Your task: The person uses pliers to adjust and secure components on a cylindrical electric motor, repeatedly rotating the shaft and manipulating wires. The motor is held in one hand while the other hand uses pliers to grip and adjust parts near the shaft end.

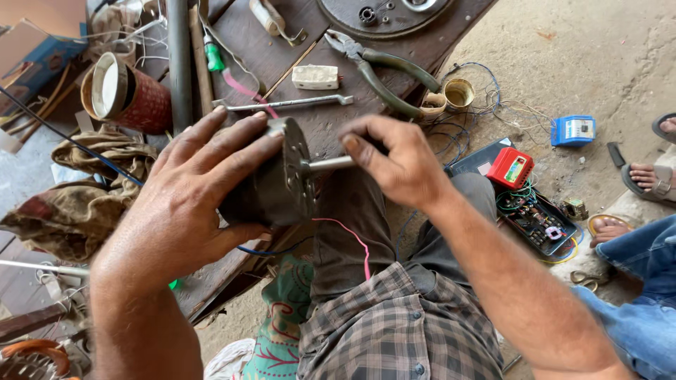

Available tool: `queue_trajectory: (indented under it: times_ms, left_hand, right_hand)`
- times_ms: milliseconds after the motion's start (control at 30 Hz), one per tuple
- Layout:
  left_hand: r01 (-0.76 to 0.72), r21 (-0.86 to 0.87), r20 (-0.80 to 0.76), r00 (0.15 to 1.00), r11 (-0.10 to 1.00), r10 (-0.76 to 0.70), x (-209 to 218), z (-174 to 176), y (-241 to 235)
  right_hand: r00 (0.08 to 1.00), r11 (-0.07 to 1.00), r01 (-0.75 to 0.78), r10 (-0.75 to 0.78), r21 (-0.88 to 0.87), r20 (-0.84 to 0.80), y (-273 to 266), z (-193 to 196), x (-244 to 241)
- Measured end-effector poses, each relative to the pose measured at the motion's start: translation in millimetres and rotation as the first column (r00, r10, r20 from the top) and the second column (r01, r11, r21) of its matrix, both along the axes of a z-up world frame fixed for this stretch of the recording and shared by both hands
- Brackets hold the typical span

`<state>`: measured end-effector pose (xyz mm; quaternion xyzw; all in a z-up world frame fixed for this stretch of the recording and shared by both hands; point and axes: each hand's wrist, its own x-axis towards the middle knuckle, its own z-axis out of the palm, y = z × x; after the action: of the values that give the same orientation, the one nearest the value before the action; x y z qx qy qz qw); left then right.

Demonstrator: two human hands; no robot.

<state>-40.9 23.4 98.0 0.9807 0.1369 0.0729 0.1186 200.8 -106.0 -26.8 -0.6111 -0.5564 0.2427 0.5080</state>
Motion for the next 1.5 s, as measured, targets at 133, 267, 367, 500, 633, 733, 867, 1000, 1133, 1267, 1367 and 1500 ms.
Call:
queue_trajectory:
  times_ms: [133,267,367,500,633,733,867,1000,1133,1267,1367,1500]
  left_hand:
    - [-0.019,-0.031,-0.078,0.997,0.999,0.017,0.8,2.5,-2.4]
    - [-0.018,-0.059,-0.062,0.998,0.998,0.014,-2.4,2.4,-5.4]
    - [0.013,-0.022,-0.029,0.999,1.0,-0.014,-2.4,1.4,-5.2]
    - [-0.013,-0.043,-0.058,0.998,0.999,0.011,-4.5,-0.5,-6.3]
    - [-0.005,-0.044,-0.055,0.998,0.999,0.003,-2.9,0.6,-4.5]
    - [-0.025,-0.063,-0.061,0.998,0.998,0.021,-3.0,0.3,-5.5]
    - [-0.028,-0.101,-0.077,0.997,0.994,0.02,-0.8,2.2,-1.1]
    - [0.032,-0.065,-0.056,0.998,0.997,-0.036,-0.8,-0.5,4.3]
    - [0.035,-0.027,-0.079,0.996,0.999,-0.037,-1.8,-4.4,7.1]
    - [0.017,-0.017,-0.095,0.995,1.0,-0.019,-3.4,-7.0,8.9]
    - [0.019,-0.027,-0.097,0.995,0.999,-0.022,-5.0,-7.8,9.9]
    - [0.019,-0.017,-0.095,0.995,1.0,-0.02,-4.6,-8.1,9.3]
  right_hand:
    - [0.997,0.996,0.027,-0.033,0.082,0.071,-24.7,7.5,-20.4]
    - [0.973,0.985,0.1,-0.127,0.141,0.191,-36.7,-1.3,-36.1]
    - [0.975,0.99,0.125,-0.134,0.061,0.177,-33.7,-10.4,-33.4]
    - [0.926,0.956,-0.081,-0.032,-0.281,-0.376,-23.7,-25.9,-24.2]
    - [0.778,0.935,-0.177,-0.059,-0.309,-0.625,-23.2,-35.3,-24.4]
    - [0.902,0.945,-0.094,-0.051,-0.312,-0.428,-25.3,-35.0,-28.2]
    - [0.929,0.957,-0.135,0.031,-0.259,-0.369,-21.7,-21.6,-27.2]
    - [0.999,0.999,-0.031,0.031,0.008,0.037,-22.6,-9.7,-25.6]
    - [0.972,0.927,-0.058,-0.032,0.371,0.232,-27.7,-3.9,-28.9]
    - [0.998,0.976,0.033,-0.045,0.216,0.049,-29.7,-1.6,-34.9]
    - [0.988,0.972,0.067,-0.097,0.225,0.124,-29.2,-1.3,-36.1]
    - [0.978,0.967,0.087,-0.128,0.238,0.162,-30.2,-3.5,-36.2]
